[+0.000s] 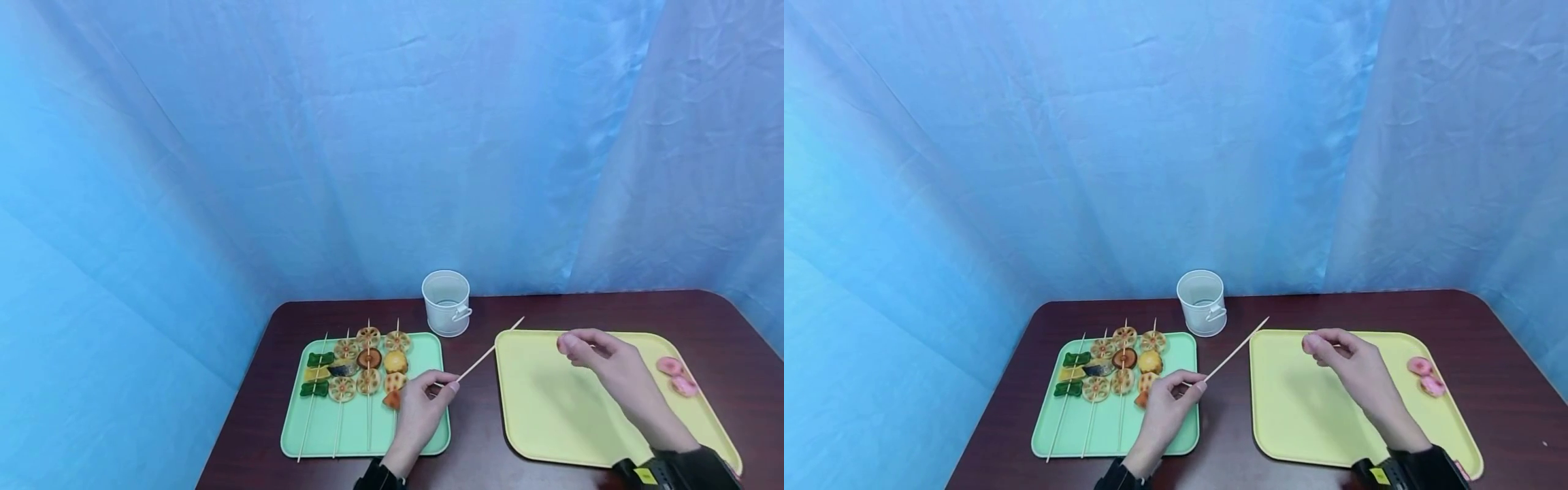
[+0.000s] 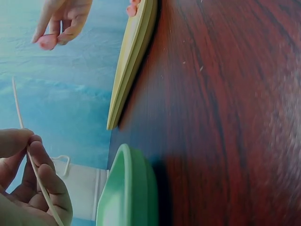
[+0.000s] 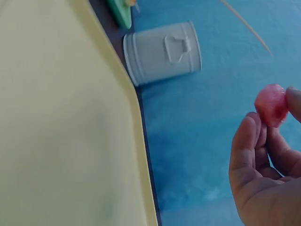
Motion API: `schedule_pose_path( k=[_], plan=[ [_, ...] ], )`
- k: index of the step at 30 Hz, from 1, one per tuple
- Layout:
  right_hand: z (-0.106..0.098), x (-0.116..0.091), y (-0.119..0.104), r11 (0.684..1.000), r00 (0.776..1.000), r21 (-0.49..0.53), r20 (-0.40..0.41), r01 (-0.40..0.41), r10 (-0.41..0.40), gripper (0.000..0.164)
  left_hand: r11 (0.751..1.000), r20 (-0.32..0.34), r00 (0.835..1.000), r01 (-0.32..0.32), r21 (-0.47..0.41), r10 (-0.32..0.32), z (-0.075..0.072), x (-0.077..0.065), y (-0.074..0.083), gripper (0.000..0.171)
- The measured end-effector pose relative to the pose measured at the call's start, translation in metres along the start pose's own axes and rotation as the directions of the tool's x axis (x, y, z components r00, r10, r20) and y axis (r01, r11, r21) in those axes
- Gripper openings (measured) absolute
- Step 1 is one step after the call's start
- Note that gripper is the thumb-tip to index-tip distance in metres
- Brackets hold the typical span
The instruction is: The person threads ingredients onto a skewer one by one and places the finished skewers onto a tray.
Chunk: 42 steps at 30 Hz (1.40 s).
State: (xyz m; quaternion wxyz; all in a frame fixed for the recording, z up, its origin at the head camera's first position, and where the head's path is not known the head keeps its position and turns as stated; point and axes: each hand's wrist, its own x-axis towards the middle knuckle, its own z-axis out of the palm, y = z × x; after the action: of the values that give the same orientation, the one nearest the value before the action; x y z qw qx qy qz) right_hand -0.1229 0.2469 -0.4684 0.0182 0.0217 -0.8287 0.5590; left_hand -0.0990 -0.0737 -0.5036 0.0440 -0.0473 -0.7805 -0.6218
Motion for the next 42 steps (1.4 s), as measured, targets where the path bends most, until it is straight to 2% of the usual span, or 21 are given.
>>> schedule_pose_path(
  k=[2, 4, 7, 10, 12, 21, 26, 32, 38, 42],
  plan=[
    [0.005, 0.004, -0.003, 0.995, 1.0, 0.104, 0.009, 0.006, -0.007, 0.038, 1.0, 0.016, 1.0, -0.004, -0.004, 0.004, 0.001, -0.001, 0.0, 0.008],
    [0.009, 0.006, -0.005, 0.974, 1.0, 0.226, 0.028, -0.002, -0.004, 0.036, 1.0, 0.037, 0.999, -0.007, -0.004, 0.007, 0.001, -0.002, -0.001, 0.008],
    [0.014, 0.011, -0.008, 0.905, 0.997, 0.423, 0.069, -0.048, 0.021, 0.032, 1.0, 0.071, 0.997, -0.019, -0.004, 0.02, 0.002, -0.003, -0.001, 0.008],
    [0.018, 0.015, -0.01, 0.836, 0.994, 0.542, 0.1, -0.088, 0.04, 0.029, 0.999, 0.103, 0.994, -0.032, 0.008, 0.031, 0.003, -0.004, -0.002, 0.008],
    [0.021, 0.016, -0.011, 0.818, 0.994, 0.568, 0.105, -0.096, 0.043, 0.028, 0.999, 0.12, 0.992, -0.041, 0.015, 0.039, 0.003, -0.005, -0.002, 0.008],
    [0.027, 0.019, -0.017, 0.799, 0.995, 0.596, 0.095, -0.076, 0.024, 0.027, 0.999, 0.14, 0.99, -0.019, 0.031, 0.014, 0.004, -0.005, -0.003, 0.007],
    [0.028, 0.019, -0.018, 0.796, 0.996, 0.601, 0.087, -0.063, 0.013, 0.027, 1.0, 0.126, 0.992, -0.008, 0.03, 0.004, 0.003, -0.006, -0.004, 0.007],
    [0.029, 0.018, -0.015, 0.817, 0.998, 0.574, 0.065, -0.051, 0.017, 0.027, 0.999, 0.125, 0.992, -0.003, 0.045, -0.003, 0.003, -0.007, -0.005, 0.007],
    [0.031, 0.018, -0.015, 0.872, 1.0, 0.49, 0.018, -0.007, -0.002, 0.026, 0.999, 0.121, 0.993, -0.003, 0.054, -0.004, 0.004, -0.008, -0.005, 0.008],
    [0.032, 0.019, -0.017, 0.934, 0.999, 0.355, -0.031, 0.039, -0.03, 0.028, 0.998, 0.115, 0.993, 0.021, 0.052, -0.027, 0.006, -0.007, -0.005, 0.008]
  ],
)
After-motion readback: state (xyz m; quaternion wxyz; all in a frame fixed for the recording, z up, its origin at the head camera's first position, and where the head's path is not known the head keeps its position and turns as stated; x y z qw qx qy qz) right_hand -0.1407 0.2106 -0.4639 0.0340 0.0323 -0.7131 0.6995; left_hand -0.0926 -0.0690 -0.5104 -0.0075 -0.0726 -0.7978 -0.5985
